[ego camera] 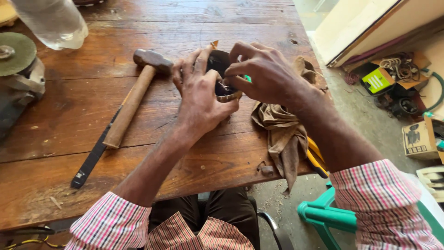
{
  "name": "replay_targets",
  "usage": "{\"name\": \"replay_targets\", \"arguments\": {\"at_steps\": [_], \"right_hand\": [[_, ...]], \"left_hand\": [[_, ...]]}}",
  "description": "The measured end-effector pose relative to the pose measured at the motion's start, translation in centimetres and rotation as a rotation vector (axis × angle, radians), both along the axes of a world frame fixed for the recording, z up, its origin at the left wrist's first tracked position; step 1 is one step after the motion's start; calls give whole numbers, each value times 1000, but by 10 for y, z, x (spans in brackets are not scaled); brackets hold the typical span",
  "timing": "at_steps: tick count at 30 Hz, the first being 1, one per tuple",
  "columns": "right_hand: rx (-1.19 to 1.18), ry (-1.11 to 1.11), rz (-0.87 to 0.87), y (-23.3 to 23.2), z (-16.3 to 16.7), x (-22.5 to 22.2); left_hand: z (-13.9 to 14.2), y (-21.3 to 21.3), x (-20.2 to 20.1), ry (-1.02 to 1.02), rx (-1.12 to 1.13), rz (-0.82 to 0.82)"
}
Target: The person uses an angle grinder to cut into an electric motor stator clamped in a wooden holder on a workbench, then uses a screwdriver and their hands to pry and pull copper windings out of the motor housing, working the wire loose piece by piece onto the table.
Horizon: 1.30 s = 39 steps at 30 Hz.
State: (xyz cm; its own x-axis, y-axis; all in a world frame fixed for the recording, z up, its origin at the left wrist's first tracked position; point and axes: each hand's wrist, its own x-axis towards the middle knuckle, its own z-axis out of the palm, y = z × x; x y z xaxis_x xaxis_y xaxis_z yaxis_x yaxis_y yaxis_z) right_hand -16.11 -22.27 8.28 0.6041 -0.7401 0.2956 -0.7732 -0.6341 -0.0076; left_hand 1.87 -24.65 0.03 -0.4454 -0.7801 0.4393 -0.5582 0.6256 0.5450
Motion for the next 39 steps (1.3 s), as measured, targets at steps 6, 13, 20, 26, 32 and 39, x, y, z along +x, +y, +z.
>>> {"name": "replay_targets", "arguments": {"at_steps": [6,13,20,26,32,39], "right_hand": [[177,-224,-11,4,8,-20],[114,-265,-538,61,2,-115],[255,-300,-902,87,-53,-123],[244,-770,-929,101,-50,-147],[614,-445,-1122,117,-77,-167],[661,-521,-1043,119,-102,-185]], "left_hand": [[-2,5,6,-26,-2,-28],[-5,8,6,-60,-44,-13],[-6,9,7,-72,-77,-26],[-6,8,6,-84,-52,-10],[-2,7,5,-60,-22,-1],[-1,3,8,-48,-63,-33]]}}
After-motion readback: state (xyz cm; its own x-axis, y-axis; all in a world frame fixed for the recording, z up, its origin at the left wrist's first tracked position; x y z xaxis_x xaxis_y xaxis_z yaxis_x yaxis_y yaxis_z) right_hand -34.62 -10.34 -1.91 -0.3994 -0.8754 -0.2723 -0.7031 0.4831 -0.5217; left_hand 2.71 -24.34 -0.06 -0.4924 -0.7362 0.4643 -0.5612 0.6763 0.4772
